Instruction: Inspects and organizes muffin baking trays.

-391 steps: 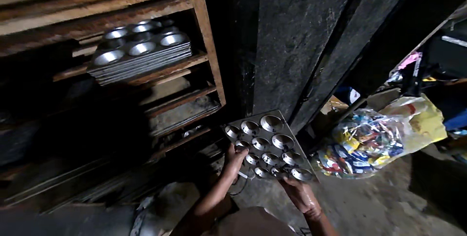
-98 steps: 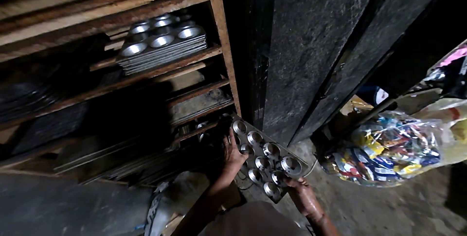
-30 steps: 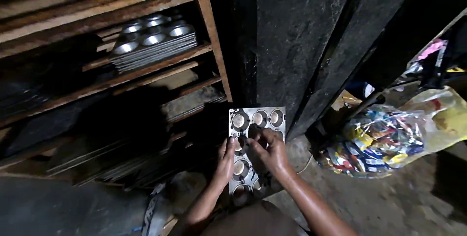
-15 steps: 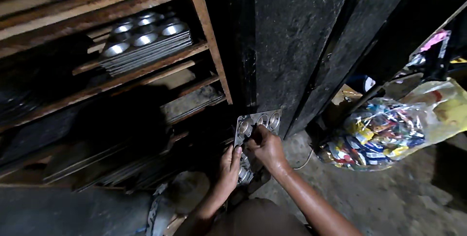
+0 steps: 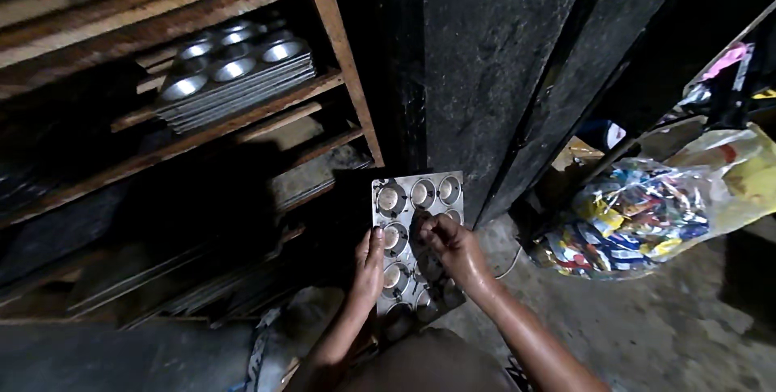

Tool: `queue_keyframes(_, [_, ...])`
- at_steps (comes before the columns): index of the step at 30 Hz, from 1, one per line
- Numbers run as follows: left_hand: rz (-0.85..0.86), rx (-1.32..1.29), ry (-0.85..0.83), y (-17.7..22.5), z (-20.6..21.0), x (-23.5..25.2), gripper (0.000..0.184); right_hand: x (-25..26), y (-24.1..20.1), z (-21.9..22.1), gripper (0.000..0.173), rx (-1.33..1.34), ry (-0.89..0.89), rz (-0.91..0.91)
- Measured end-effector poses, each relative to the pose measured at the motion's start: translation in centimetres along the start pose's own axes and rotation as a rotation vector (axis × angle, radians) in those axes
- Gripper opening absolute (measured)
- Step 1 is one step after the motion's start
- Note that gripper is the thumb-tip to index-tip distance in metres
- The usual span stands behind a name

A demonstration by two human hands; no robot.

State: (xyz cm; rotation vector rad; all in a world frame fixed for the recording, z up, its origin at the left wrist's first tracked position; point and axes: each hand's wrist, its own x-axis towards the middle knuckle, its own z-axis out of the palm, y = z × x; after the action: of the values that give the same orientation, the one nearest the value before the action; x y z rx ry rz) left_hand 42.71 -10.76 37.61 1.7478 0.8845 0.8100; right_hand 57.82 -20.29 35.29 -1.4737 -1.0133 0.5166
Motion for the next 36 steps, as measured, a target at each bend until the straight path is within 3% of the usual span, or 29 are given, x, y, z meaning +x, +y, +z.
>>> queue_keyframes(3, [0.035, 0.062, 0.002, 0.4, 0.0, 0.1, 0.041, -0.1, 0.5, 0.1, 0.028, -0.157, -0.037, 0.049])
queue_keyframes(7, [0.077, 0.194, -0.014, 1.0, 0.8, -0.8, 0.039, 0.6, 0.2, 0.9, 0.031, -0.043, -0.152, 0.253])
queue_keyframes(14, [0.181, 0.176, 0.04, 0.0, 2.2, -2.1, 0.04, 0.7, -0.1, 2.6, 0.013, 0.321, -0.02, 0.454])
queue_keyframes(18, [0.265, 0.148, 0.096, -0.9, 2.5, -2.1, 0.045, 0.6, -0.3, 3.2, 0.009, 0.407, 0.039, 0.466])
queue_keyframes(23, [0.268, 0.155, 0.089, -1.1, 2.4, -2.1, 0.045, 0.5, -0.6, 3.7, 0.016, 0.541, 0.086, 0.486])
queue_keyframes(36, [0.327, 0.182, 0.109, -1.8, 2.2, -2.0, 0.047, 0.3, -0.9, 4.6, 0.015, 0.505, 0.126, 0.464])
